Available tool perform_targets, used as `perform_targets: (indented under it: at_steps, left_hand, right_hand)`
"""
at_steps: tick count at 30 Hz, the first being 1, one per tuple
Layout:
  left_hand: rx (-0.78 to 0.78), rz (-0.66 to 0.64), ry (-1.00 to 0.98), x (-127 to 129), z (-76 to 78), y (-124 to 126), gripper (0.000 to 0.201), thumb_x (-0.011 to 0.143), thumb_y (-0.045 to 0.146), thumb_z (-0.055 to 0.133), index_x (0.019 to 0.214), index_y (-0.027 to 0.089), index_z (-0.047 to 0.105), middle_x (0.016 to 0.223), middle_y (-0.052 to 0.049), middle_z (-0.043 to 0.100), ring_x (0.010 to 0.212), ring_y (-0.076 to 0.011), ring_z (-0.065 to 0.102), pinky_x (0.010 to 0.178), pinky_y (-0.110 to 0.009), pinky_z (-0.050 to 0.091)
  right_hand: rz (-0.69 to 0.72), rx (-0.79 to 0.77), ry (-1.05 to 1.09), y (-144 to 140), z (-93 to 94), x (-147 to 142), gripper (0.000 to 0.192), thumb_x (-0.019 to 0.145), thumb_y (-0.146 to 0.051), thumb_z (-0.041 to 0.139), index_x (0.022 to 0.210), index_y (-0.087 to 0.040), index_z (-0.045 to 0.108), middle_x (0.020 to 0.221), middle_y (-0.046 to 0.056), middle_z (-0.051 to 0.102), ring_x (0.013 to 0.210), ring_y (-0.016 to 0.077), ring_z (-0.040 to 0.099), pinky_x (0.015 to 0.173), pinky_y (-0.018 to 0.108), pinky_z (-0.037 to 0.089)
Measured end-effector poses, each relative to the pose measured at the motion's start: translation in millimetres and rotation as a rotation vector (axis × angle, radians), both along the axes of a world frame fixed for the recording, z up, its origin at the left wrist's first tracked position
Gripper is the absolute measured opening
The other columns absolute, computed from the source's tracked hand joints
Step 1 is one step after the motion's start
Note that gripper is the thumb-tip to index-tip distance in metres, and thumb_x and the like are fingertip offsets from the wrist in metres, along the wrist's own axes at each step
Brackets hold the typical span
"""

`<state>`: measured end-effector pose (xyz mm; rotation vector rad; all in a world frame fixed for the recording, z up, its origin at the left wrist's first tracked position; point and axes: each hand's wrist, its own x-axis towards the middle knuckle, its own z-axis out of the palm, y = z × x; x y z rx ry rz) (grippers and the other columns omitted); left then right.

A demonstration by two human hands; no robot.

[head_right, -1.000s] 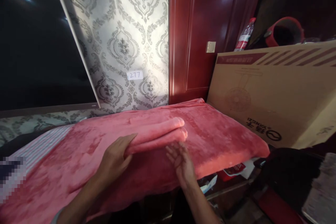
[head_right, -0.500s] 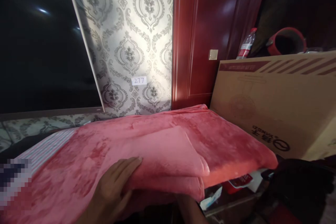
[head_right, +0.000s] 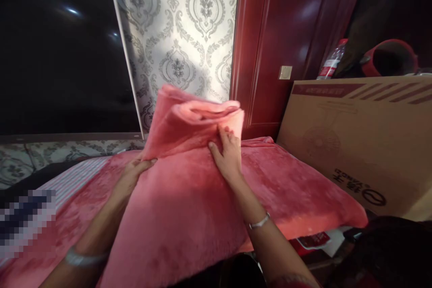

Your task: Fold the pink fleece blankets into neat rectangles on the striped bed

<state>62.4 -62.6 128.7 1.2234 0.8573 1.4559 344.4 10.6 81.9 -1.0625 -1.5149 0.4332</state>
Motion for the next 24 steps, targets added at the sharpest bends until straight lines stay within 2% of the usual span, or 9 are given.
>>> perform_targets:
  at_steps: [2, 4, 7, 9, 11, 14, 17, 20, 24]
  left_hand:
    - [-0.228, -0.001, -0.036, -16.7, -32.1, 31.4, 0.039, 0.059, 0.025, 0.080, 0.095, 0.012, 0.072, 0.088, -0.007, 0.078, 0.076, -0.0220, 0.073, 0.066, -0.027, 0.056]
    - [-0.443, -0.001, -0.024, -34.6, -69.7, 52.9, 0.034, 0.059, 0.024, 0.082, 0.089, 0.011, 0.072, 0.083, -0.009, 0.078, 0.077, -0.0235, 0.074, 0.071, -0.029, 0.058]
    - [-0.571, -0.023, -0.013, -56.1, -115.7, 64.3, 0.048, 0.060, 0.026, 0.086, 0.103, 0.009, 0.071, 0.086, -0.013, 0.078, 0.087, -0.0296, 0.075, 0.078, -0.037, 0.059]
    - [-0.598, 0.002, -0.010, -63.7, -131.1, 61.8, 0.066, 0.061, 0.029, 0.088, 0.120, 0.010, 0.066, 0.098, -0.016, 0.077, 0.094, -0.0305, 0.074, 0.083, -0.039, 0.059]
    - [-0.596, 0.062, 0.014, -66.4, -134.9, 55.6, 0.082, 0.065, 0.035, 0.087, 0.137, 0.014, 0.055, 0.117, -0.017, 0.073, 0.102, -0.0288, 0.073, 0.088, -0.038, 0.058]
    - [-0.582, 0.080, 0.077, -65.4, -130.4, 44.9, 0.092, 0.069, 0.042, 0.085, 0.148, 0.019, 0.045, 0.133, -0.017, 0.065, 0.111, -0.0282, 0.069, 0.093, -0.037, 0.057]
    - [-0.579, 0.022, 0.097, -63.1, -126.8, 33.7, 0.092, 0.070, 0.042, 0.083, 0.149, 0.020, 0.044, 0.135, -0.016, 0.065, 0.115, -0.0296, 0.068, 0.096, -0.038, 0.056]
    - [-0.572, 0.013, 0.134, -60.4, -124.2, 20.7, 0.087, 0.070, 0.041, 0.083, 0.147, 0.023, 0.048, 0.130, -0.013, 0.068, 0.116, -0.0299, 0.067, 0.099, -0.039, 0.055]
    - [-0.483, 0.010, 0.218, -55.4, -116.1, 8.9, 0.076, 0.069, 0.040, 0.083, 0.139, 0.022, 0.058, 0.125, -0.012, 0.071, 0.124, -0.0329, 0.062, 0.104, -0.044, 0.051]
  right_hand:
    - [-0.029, -0.067, -0.083, 9.6, -15.6, -8.1, 0.070, 0.082, -0.045, 0.066, 0.148, -0.028, 0.049, 0.153, 0.005, 0.046, 0.145, 0.0346, 0.030, 0.122, 0.052, 0.018]
    - [-0.039, -0.195, -0.143, 14.2, -44.3, -14.5, 0.068, 0.074, -0.042, 0.072, 0.138, -0.024, 0.059, 0.145, 0.009, 0.054, 0.139, 0.0355, 0.041, 0.121, 0.051, 0.022]
    - [-0.053, -0.317, -0.140, 6.7, -98.0, -14.7, 0.067, 0.065, -0.042, 0.080, 0.127, -0.021, 0.067, 0.137, 0.014, 0.061, 0.133, 0.0381, 0.049, 0.117, 0.053, 0.029]
    - [-0.066, -0.366, -0.096, -5.5, -128.5, -8.1, 0.067, 0.067, -0.049, 0.078, 0.126, -0.020, 0.067, 0.136, 0.016, 0.061, 0.133, 0.0376, 0.050, 0.117, 0.053, 0.030]
    - [-0.053, -0.400, -0.004, -20.3, -148.3, 0.9, 0.070, 0.069, -0.058, 0.074, 0.128, -0.021, 0.066, 0.137, 0.015, 0.061, 0.134, 0.0367, 0.049, 0.116, 0.055, 0.031]
    - [0.004, -0.449, 0.163, -44.0, -159.7, 12.3, 0.073, 0.071, -0.064, 0.073, 0.133, -0.026, 0.063, 0.138, 0.011, 0.061, 0.132, 0.0349, 0.051, 0.114, 0.055, 0.034]
    - [0.037, -0.521, 0.293, -66.8, -159.4, 16.3, 0.074, 0.072, -0.064, 0.075, 0.136, -0.029, 0.061, 0.142, 0.009, 0.058, 0.133, 0.0333, 0.051, 0.115, 0.053, 0.034]
    - [0.056, -0.581, 0.366, -84.4, -154.9, 14.2, 0.075, 0.072, -0.065, 0.077, 0.137, -0.031, 0.060, 0.149, 0.006, 0.052, 0.140, 0.0320, 0.043, 0.120, 0.053, 0.028]
    - [0.071, -0.591, 0.409, -95.3, -145.2, 10.2, 0.080, 0.068, -0.061, 0.082, 0.138, -0.031, 0.059, 0.152, 0.005, 0.048, 0.147, 0.0310, 0.032, 0.122, 0.053, 0.022]
